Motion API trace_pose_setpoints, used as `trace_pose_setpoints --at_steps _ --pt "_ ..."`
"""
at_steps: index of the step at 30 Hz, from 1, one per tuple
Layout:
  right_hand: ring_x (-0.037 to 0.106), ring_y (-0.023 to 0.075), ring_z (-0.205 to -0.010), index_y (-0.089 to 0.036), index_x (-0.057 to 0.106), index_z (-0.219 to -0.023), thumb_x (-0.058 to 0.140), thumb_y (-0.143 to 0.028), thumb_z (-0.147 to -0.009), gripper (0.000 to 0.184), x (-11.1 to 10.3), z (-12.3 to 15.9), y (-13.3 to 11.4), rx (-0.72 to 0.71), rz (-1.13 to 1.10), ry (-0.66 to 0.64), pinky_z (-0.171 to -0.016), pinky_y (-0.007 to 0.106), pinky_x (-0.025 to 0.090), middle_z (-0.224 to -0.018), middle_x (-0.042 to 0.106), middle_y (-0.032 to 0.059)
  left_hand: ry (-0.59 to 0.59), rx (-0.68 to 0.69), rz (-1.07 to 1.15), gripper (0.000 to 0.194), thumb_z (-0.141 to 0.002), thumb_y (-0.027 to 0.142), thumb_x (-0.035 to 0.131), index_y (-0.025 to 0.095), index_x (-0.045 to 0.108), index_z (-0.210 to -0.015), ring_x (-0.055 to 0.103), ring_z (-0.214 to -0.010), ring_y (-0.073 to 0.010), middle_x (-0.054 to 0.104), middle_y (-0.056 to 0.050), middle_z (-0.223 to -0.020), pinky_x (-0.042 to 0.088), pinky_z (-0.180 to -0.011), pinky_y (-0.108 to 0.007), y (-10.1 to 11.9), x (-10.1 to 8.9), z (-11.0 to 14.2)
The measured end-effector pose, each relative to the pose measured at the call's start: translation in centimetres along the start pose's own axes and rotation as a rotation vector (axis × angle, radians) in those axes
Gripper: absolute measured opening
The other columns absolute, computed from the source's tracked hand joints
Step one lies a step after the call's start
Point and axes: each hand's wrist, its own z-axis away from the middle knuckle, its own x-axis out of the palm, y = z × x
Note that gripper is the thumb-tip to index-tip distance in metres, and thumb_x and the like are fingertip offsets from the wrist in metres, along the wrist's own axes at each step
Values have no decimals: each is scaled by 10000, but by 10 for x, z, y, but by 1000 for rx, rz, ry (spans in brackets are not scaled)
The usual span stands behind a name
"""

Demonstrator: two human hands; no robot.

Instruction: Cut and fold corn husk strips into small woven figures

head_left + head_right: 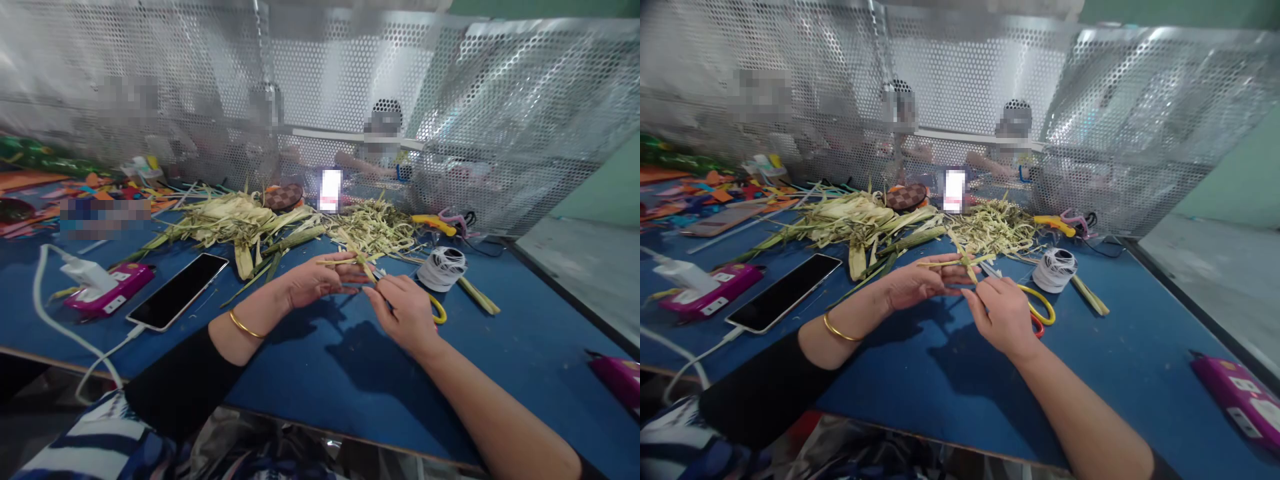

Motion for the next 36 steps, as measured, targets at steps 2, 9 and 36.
trace_pose_setpoints --at_steps 2,9,36 --pt "340 142 -515 -229 343 -564 450 -249 -937 389 -2 0 5 11 -6 32 -570 283 279 -521 391 -21 -131 7 -24 636 -561 19 621 182 571 -1174 613 -1101 -260 632 -119 -1230 472 -912 -369 7 -7 3" --pt "389 130 -529 -209 389 -544 488 -348 -902 397 -12 -4 8 -105 -115 -99 -647 301 317 -514 451 -12 132 -63 -104 297 -723 321 706 144 623 -946 675 -711 -170 716 -90 -885 498 -591 -231 3 7 3" --pt "391 56 -366 -150 620 -560 785 -499 -527 388 14 -9 0 1166 -1220 86 -393 218 296 -431 494 -43 180 -53 -440 168 -720 306 640 145 593 -715 515 -440 -70 550 30 -548 349 -396 -163 -30 43 4"
